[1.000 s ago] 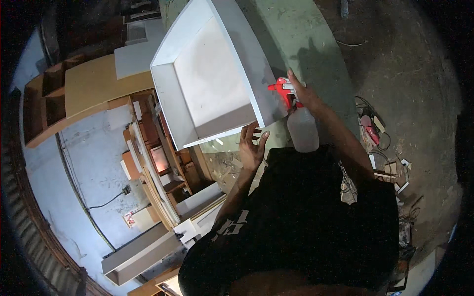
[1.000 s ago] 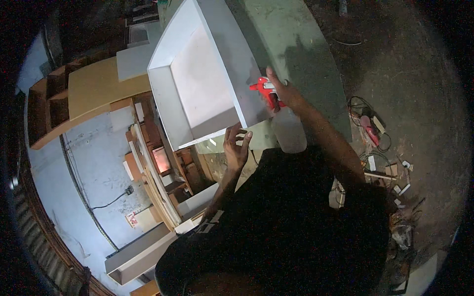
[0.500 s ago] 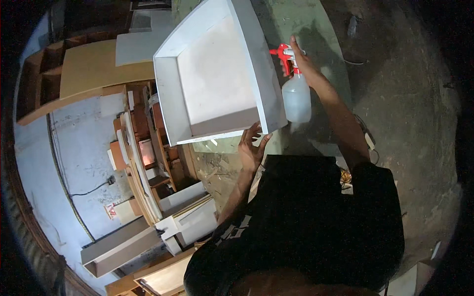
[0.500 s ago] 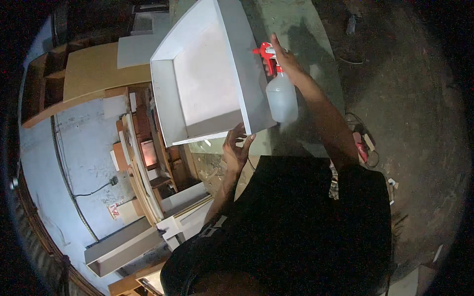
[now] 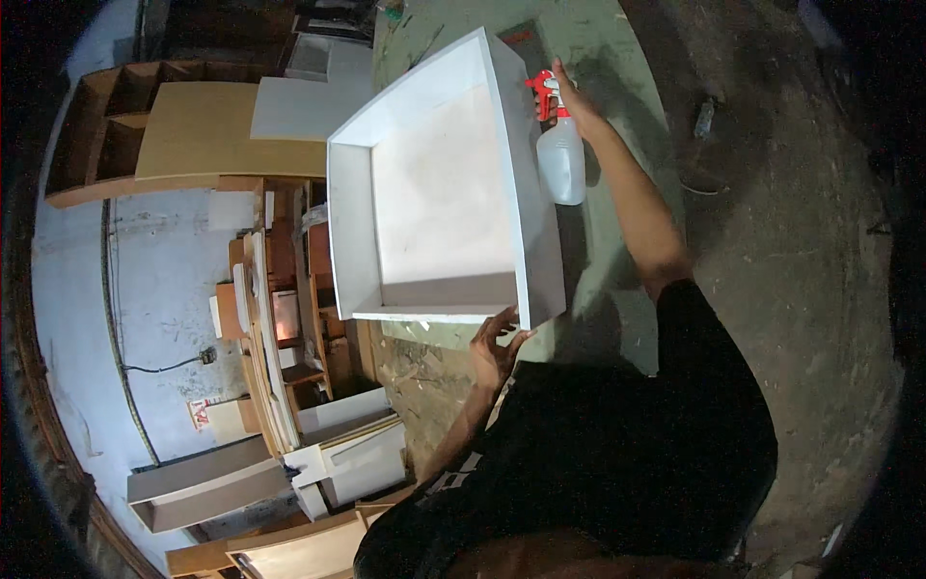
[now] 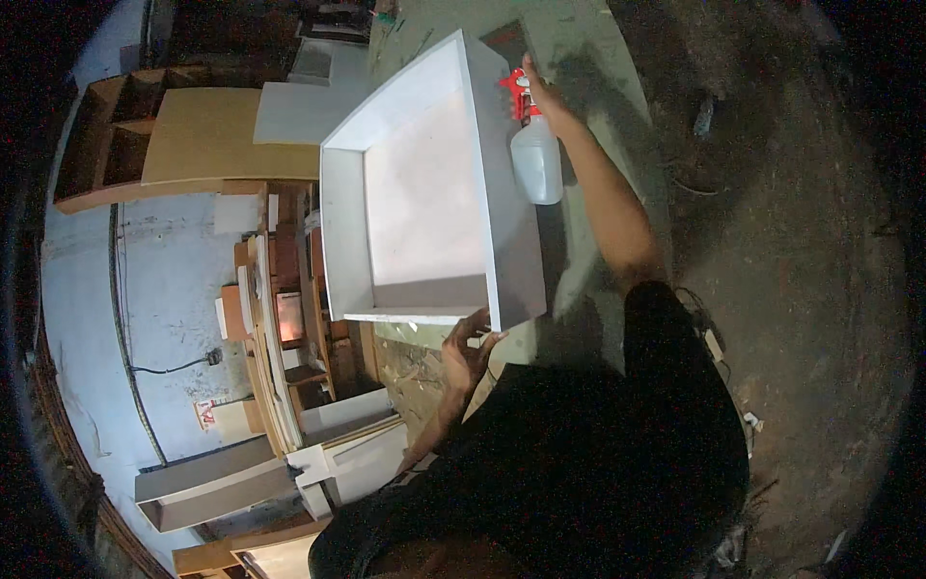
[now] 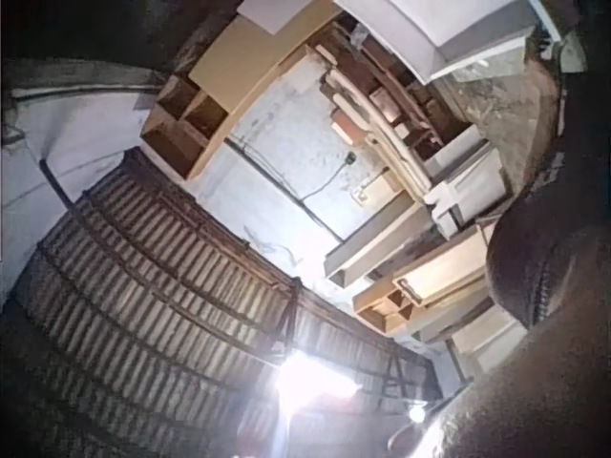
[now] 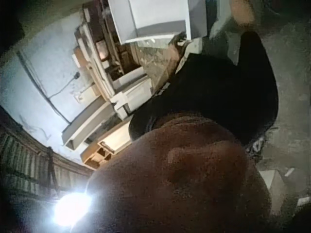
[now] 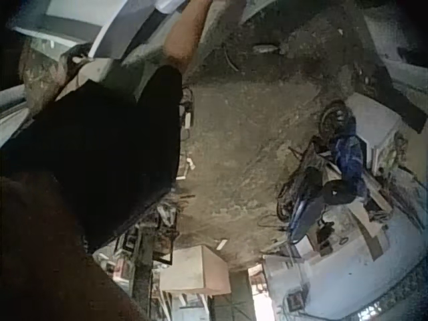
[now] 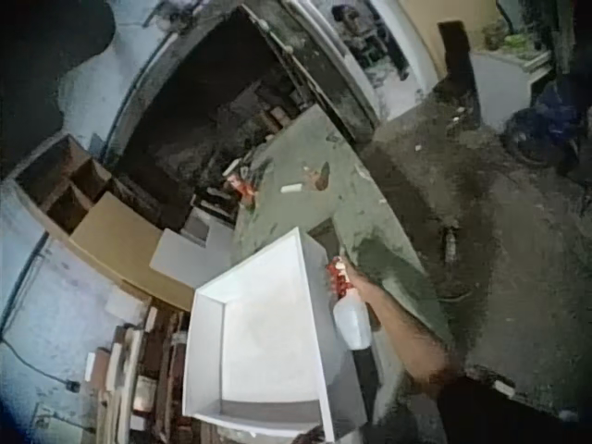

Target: The person sands the outer edges and corner of a white wooden drawer using a hand sanding block, after spraying a liquid onto the drawer surface.

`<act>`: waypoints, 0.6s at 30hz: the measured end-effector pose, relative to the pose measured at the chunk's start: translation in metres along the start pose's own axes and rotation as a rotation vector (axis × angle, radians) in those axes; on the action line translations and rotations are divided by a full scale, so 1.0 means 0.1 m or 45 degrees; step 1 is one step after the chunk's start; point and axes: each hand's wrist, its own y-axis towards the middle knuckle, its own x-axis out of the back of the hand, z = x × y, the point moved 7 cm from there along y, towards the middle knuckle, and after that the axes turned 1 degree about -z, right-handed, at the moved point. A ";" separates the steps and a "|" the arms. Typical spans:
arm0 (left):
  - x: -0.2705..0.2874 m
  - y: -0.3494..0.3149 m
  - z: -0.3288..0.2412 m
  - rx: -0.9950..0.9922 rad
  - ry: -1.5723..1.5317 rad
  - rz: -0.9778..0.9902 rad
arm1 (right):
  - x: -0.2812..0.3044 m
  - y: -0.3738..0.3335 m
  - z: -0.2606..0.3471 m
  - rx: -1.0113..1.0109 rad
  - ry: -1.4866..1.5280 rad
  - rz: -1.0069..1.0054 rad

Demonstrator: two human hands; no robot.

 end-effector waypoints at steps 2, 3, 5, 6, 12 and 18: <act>-0.17 0.16 -0.09 -0.086 -0.092 0.029 | 0.53 0.44 0.28 0.105 -0.111 -0.299; -0.15 0.14 -0.05 -0.083 -0.095 0.024 | 0.49 0.50 0.36 0.125 -0.145 -0.369; 0.06 -0.10 0.17 0.042 -0.061 -0.027 | -0.22 0.24 0.31 0.091 -0.131 -0.232; 0.08 -0.13 0.19 0.075 -0.068 -0.030 | -0.33 0.22 0.39 0.098 -0.110 -0.174; 0.02 -0.06 0.09 0.191 -0.011 0.047 | -0.17 0.69 0.59 0.079 -0.136 -0.144; 0.01 0.01 0.00 0.160 -0.114 0.077 | 0.05 0.86 0.67 0.112 -0.186 -0.169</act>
